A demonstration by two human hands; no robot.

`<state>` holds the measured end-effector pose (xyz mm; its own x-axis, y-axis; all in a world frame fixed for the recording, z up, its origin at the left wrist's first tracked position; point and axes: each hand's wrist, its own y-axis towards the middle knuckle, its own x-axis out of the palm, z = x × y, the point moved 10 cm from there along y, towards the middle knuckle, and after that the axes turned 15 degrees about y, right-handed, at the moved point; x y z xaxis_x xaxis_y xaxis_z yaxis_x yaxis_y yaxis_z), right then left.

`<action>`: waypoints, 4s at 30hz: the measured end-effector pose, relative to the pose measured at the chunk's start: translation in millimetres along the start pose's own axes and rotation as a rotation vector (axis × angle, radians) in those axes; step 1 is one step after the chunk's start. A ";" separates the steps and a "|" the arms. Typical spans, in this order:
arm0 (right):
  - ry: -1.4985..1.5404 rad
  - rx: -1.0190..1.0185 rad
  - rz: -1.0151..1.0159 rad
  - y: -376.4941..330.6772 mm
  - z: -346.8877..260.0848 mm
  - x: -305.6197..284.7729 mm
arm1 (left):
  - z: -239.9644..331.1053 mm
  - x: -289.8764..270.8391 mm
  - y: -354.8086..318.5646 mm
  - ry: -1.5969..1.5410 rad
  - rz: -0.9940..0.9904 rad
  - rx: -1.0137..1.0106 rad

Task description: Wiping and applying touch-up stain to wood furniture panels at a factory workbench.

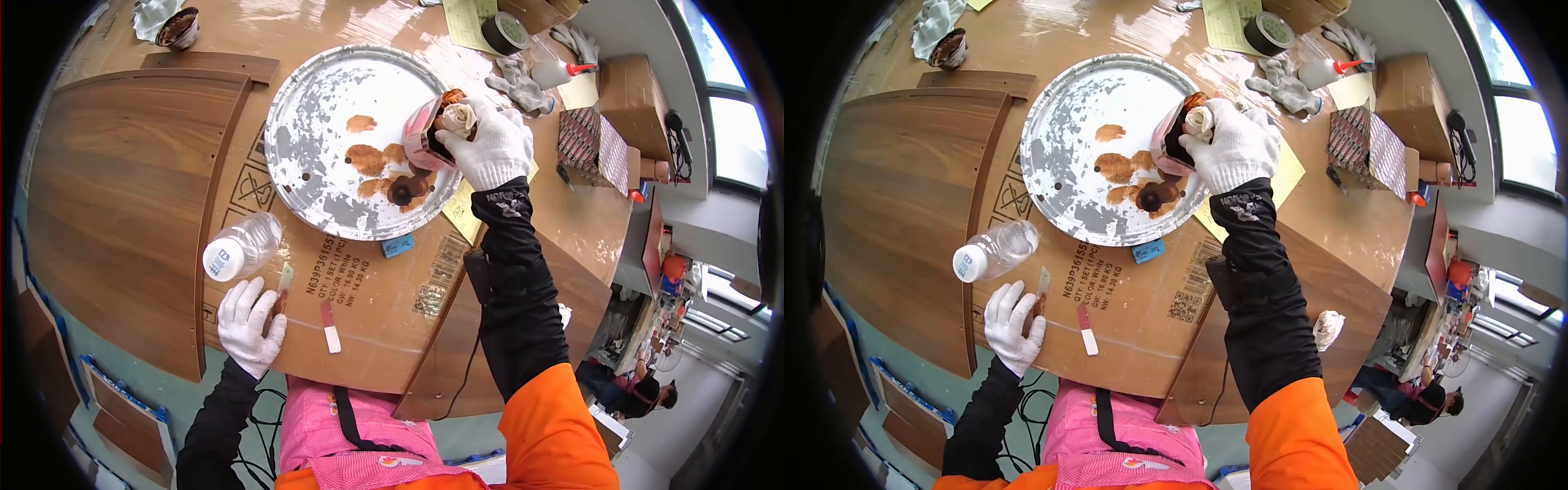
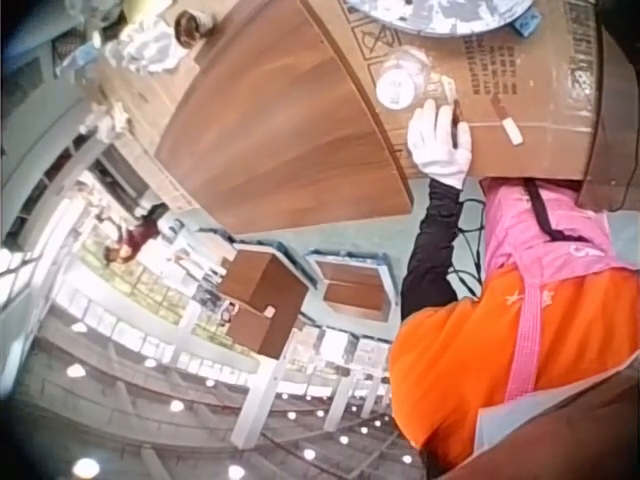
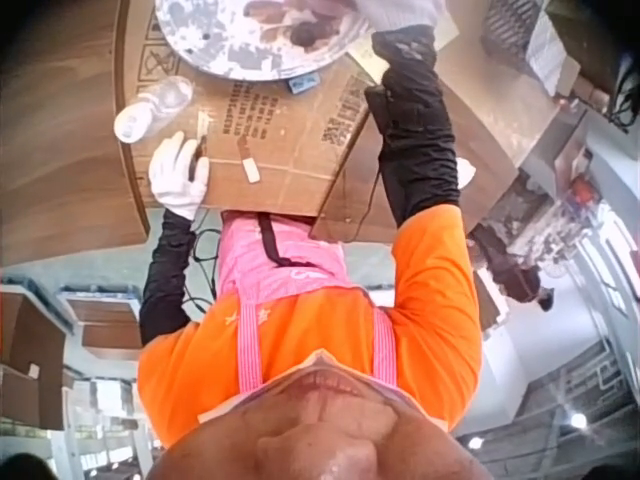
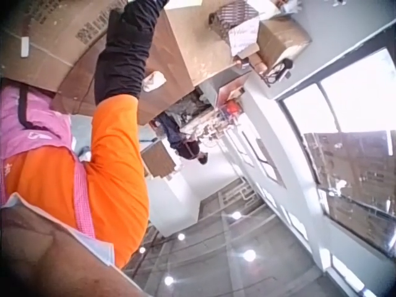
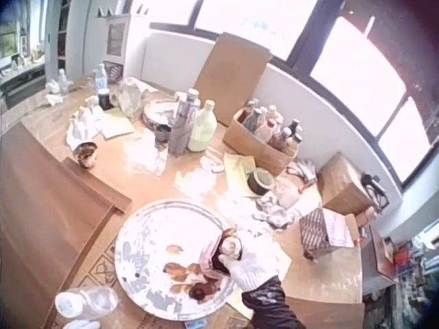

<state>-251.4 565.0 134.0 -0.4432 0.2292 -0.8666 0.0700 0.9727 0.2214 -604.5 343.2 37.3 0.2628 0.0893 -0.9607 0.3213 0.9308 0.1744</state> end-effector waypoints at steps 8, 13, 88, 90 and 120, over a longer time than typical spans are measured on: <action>0.144 -0.060 0.086 -3.0 2.5 -7.8 | -0.2 1.0 -0.1 0.004 -0.009 -0.008; 0.009 -0.038 0.013 -3.2 -9.8 -3.1 | -1.2 0.3 -0.7 0.004 -0.001 -0.005; 0.507 -0.118 0.295 -115.8 -26.6 29.9 | -2.5 -1.5 -0.4 0.008 0.021 -0.011; 0.420 -0.044 0.117 -116.2 -23.5 48.8 | -2.6 -0.6 -2.3 0.009 0.023 -0.018; 2.194 1.260 -0.121 -237.7 91.2 19.3 | 264.5 44.0 -43.5 -0.854 -0.567 0.285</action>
<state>-195.1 341.7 23.8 -0.2644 0.6318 0.7287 -0.1344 0.7240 -0.6765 -366.3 212.9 44.5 0.5235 -0.7127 -0.4670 0.7691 0.6311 -0.1009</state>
